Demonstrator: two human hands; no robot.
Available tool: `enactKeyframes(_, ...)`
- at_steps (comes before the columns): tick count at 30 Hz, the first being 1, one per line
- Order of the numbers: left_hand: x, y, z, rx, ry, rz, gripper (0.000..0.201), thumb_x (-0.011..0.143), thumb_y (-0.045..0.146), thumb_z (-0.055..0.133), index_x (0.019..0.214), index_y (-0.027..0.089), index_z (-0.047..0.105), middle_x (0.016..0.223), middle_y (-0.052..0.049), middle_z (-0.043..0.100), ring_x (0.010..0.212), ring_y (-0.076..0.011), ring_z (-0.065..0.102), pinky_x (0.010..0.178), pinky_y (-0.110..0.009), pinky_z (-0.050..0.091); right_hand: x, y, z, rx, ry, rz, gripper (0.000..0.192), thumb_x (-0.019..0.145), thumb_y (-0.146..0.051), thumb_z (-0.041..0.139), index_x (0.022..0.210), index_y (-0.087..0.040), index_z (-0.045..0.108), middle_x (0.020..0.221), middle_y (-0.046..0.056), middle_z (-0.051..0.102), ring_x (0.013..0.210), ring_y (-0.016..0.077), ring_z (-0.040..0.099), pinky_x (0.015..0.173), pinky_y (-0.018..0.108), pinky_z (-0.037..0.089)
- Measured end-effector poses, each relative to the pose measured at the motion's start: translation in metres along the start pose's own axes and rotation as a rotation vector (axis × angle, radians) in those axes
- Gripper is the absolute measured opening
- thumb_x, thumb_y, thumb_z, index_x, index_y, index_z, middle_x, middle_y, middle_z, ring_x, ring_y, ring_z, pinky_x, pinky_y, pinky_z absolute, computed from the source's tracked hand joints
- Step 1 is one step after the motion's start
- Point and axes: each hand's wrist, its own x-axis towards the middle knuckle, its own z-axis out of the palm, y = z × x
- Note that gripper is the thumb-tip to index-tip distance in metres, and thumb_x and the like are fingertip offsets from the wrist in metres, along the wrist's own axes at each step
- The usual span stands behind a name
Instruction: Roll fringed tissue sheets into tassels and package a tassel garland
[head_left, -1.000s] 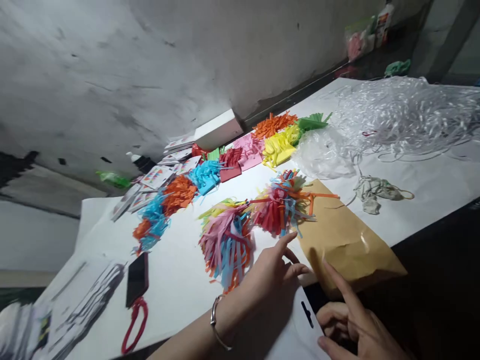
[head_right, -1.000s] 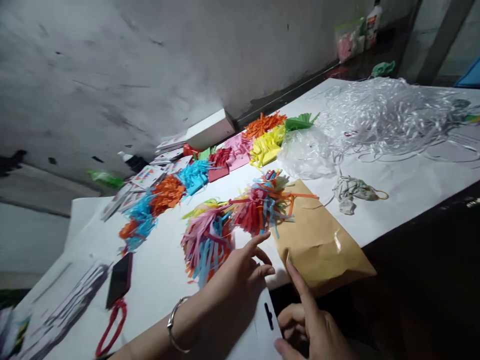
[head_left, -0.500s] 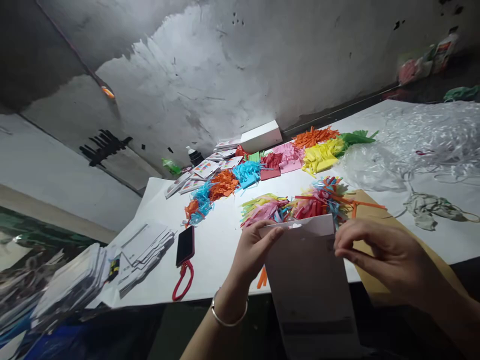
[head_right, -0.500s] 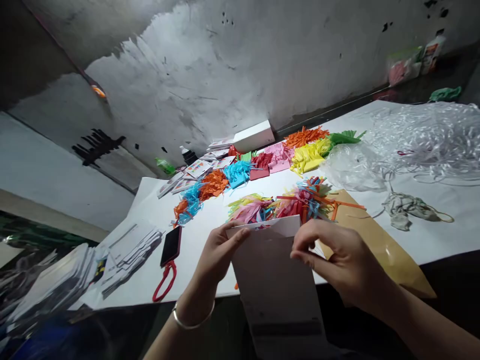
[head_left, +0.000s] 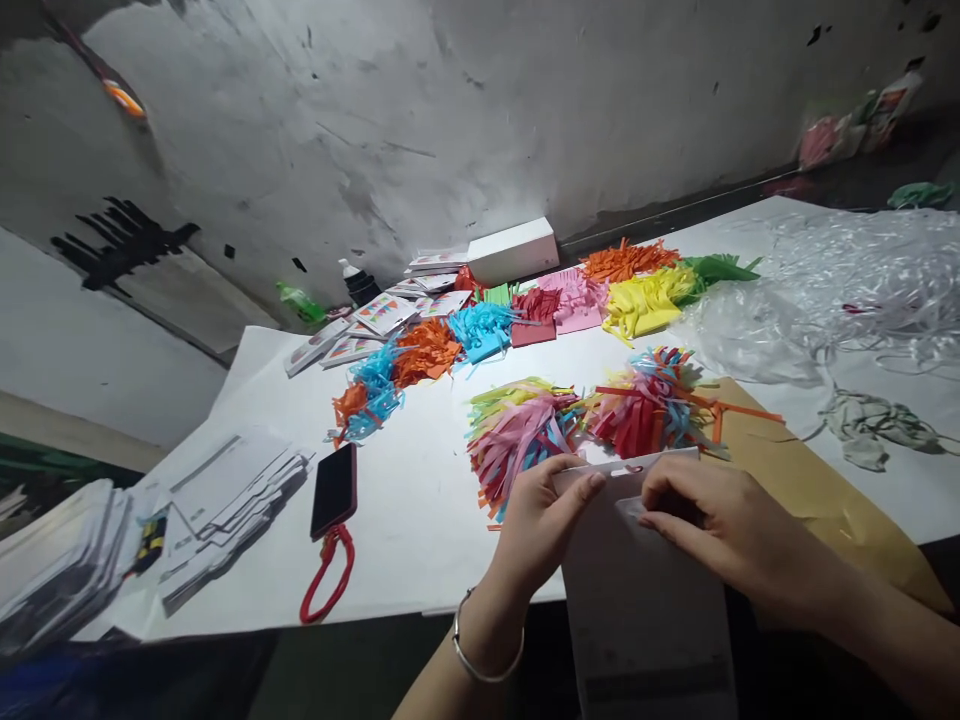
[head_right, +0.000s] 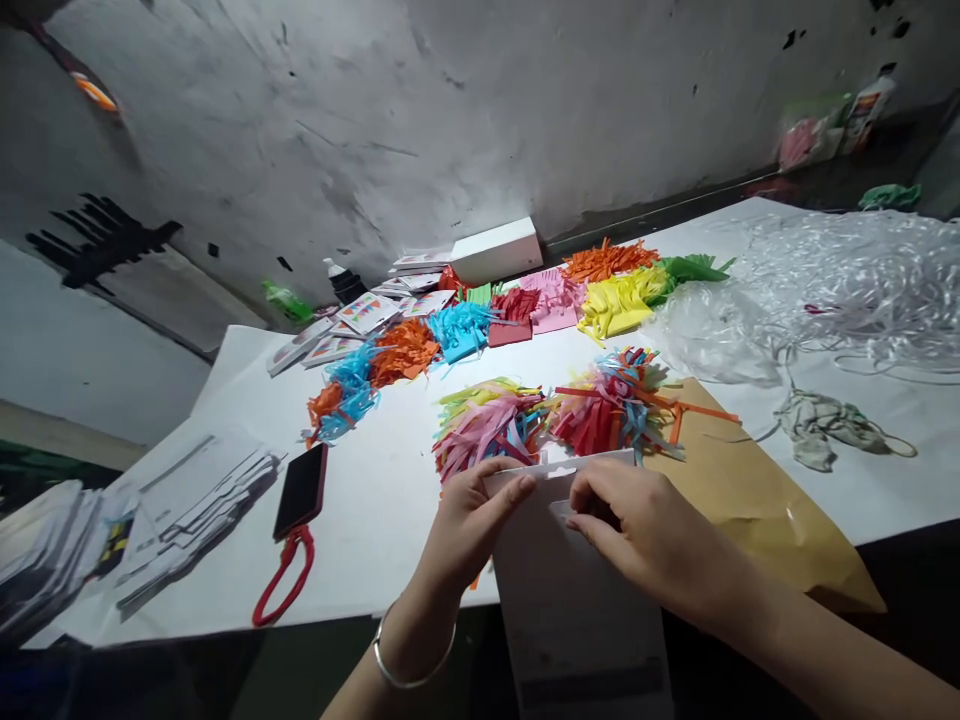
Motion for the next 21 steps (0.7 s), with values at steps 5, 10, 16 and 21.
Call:
enactKeyframes(5, 0.002, -0.002, 0.002, -0.007, -0.029, -0.002, 0.033, 0.084, 0.047, 0.076, 0.08, 0.015, 0.072, 0.07, -0.001, 0.065, 0.065, -0.0135, 0.054, 0.057, -0.021, 0.04, -0.007, 0.004, 0.01, -0.077, 0.103, -0.079, 0.014, 0.098, -0.013, 0.055, 0.088, -0.022, 0.056, 0.079, -0.002, 0.063, 0.069, 0.0135, 0.062, 0.061, 0.024, 0.047)
enactKeyframes(10, 0.005, -0.003, 0.003, 0.005, -0.045, -0.02, 0.033, 0.085, 0.047, 0.074, 0.081, 0.015, 0.071, 0.069, -0.001, 0.063, 0.064, -0.0133, 0.052, 0.056, -0.021, 0.039, -0.013, 0.007, 0.012, -0.104, 0.137, -0.116, 0.014, 0.099, -0.01, 0.052, 0.091, -0.022, 0.056, 0.08, -0.001, 0.064, 0.069, 0.013, 0.064, 0.063, 0.023, 0.049)
enactKeyframes(16, 0.005, -0.003, 0.005, 0.039, -0.051, -0.014, 0.032, 0.087, 0.046, 0.071, 0.083, 0.015, 0.072, 0.072, -0.002, 0.064, 0.067, -0.0143, 0.053, 0.058, -0.022, 0.04, -0.027, 0.016, 0.014, -0.13, 0.156, -0.267, 0.015, 0.101, -0.009, 0.048, 0.104, -0.02, 0.058, 0.089, 0.004, 0.07, 0.078, 0.015, 0.069, 0.069, 0.023, 0.055)
enactKeyframes(21, 0.004, -0.001, 0.005, 0.033, -0.073, -0.005, 0.031, 0.088, 0.046, 0.071, 0.084, 0.015, 0.073, 0.076, -0.003, 0.069, 0.069, -0.0155, 0.057, 0.061, -0.022, 0.042, -0.054, 0.031, 0.017, -0.25, 0.196, -0.389, 0.028, 0.103, -0.011, 0.044, 0.12, -0.018, 0.066, 0.107, 0.008, 0.076, 0.099, 0.0182, 0.073, 0.091, 0.026, 0.057)
